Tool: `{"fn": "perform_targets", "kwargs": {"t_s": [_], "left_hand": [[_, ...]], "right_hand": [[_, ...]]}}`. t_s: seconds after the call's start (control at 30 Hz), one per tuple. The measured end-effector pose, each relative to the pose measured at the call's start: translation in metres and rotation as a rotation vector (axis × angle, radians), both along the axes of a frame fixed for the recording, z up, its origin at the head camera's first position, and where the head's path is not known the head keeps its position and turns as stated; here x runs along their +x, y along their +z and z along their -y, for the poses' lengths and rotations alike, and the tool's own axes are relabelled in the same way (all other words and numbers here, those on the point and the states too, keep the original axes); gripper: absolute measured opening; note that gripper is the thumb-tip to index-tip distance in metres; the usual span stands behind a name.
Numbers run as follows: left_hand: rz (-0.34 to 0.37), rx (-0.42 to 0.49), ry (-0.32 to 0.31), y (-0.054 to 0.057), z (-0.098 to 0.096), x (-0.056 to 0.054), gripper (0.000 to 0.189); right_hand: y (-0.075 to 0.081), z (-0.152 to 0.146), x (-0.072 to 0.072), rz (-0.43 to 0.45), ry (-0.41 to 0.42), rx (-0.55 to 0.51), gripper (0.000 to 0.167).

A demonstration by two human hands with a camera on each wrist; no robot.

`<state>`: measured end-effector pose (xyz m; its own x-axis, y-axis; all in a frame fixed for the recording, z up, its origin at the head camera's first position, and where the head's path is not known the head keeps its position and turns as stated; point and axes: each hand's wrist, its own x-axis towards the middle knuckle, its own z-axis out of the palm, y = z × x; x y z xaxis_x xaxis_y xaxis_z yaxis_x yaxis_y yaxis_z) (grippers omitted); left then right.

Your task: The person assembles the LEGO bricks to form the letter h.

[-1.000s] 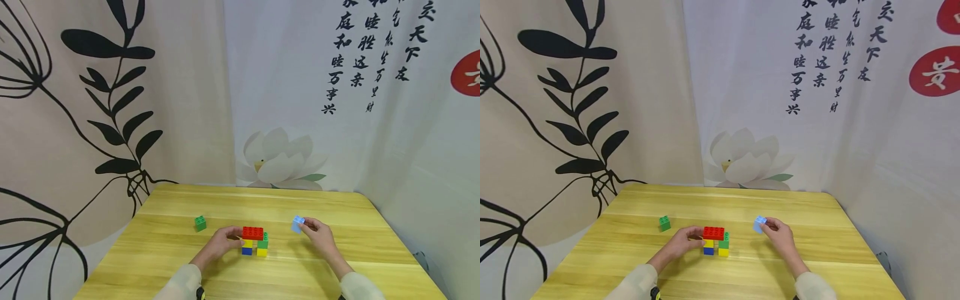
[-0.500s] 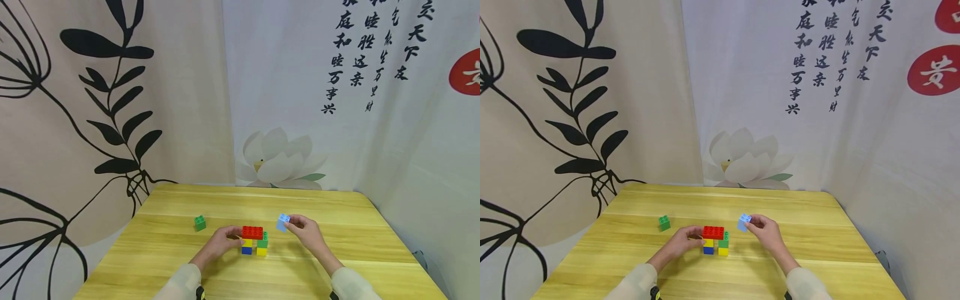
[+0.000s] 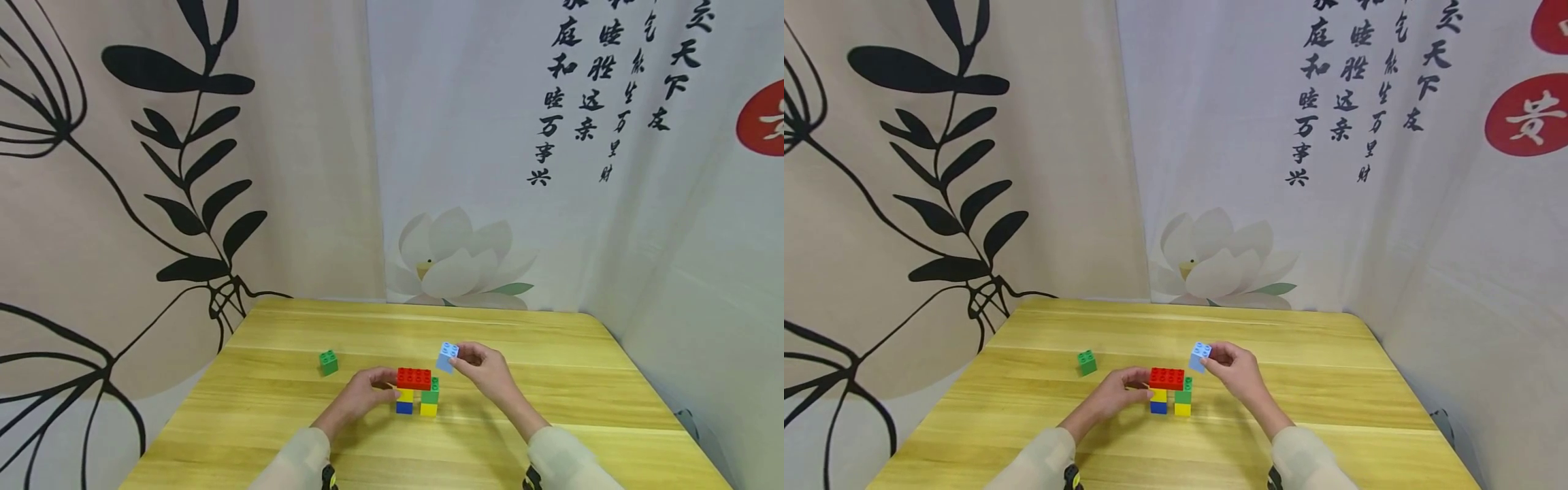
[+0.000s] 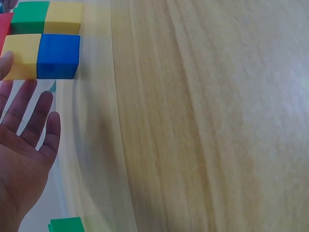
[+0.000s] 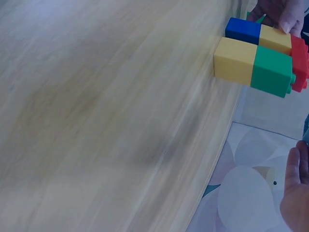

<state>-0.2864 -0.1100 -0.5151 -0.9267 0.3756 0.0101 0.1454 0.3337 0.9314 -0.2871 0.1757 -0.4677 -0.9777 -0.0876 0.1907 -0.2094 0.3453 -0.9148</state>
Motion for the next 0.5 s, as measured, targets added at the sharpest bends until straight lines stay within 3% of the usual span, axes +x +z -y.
{"fn": "perform_targets", "kwargs": {"t_s": [0.5], "left_hand": [[0.006,0.010,-0.001,0.002,-0.003,0.002,0.036]], "right_hand": [[0.008,0.024,0.001,-0.058,0.038,-0.052,0.032]]}}
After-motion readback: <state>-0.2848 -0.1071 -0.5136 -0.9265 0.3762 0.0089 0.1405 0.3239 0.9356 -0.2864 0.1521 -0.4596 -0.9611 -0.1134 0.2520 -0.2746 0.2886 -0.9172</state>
